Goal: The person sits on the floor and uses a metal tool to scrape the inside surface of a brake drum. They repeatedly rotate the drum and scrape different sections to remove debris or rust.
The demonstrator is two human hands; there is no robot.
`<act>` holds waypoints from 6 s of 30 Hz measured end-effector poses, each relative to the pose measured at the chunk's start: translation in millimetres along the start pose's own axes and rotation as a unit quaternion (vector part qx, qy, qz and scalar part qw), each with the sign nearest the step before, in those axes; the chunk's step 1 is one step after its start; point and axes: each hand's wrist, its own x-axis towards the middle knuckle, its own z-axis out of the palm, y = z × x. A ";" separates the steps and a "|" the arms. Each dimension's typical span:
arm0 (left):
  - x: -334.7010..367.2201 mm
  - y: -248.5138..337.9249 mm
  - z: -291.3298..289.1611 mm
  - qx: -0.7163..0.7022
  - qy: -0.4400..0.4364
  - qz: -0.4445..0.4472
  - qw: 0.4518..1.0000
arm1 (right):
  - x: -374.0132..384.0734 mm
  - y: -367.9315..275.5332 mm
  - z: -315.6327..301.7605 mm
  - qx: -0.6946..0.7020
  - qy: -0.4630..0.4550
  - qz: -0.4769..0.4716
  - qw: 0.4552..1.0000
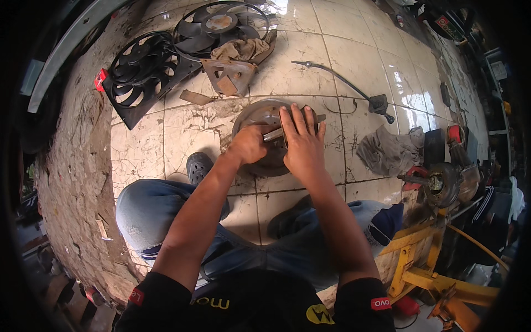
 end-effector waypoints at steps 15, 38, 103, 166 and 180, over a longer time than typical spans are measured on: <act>4.6 1.6 -5.2 -0.027 0.003 -0.044 0.999 | -31.6 -4.3 17.1 -0.004 0.016 -0.018 1.000; 4.3 -0.9 -1.7 -0.046 0.018 -0.040 0.998 | -34.1 -12.5 10.4 -0.026 -0.016 -0.018 0.999; 0.1 -10.6 13.0 -0.065 0.061 0.001 0.996 | -13.1 18.4 13.8 0.086 0.078 -0.091 0.989; 0.6 0.0 3.1 -0.081 0.063 0.004 0.995 | -13.0 16.7 -1.3 0.092 0.051 -0.071 0.992; 2.0 -3.5 3.9 -0.064 0.062 0.003 0.996 | 0.2 19.6 1.4 0.083 0.067 -0.006 0.994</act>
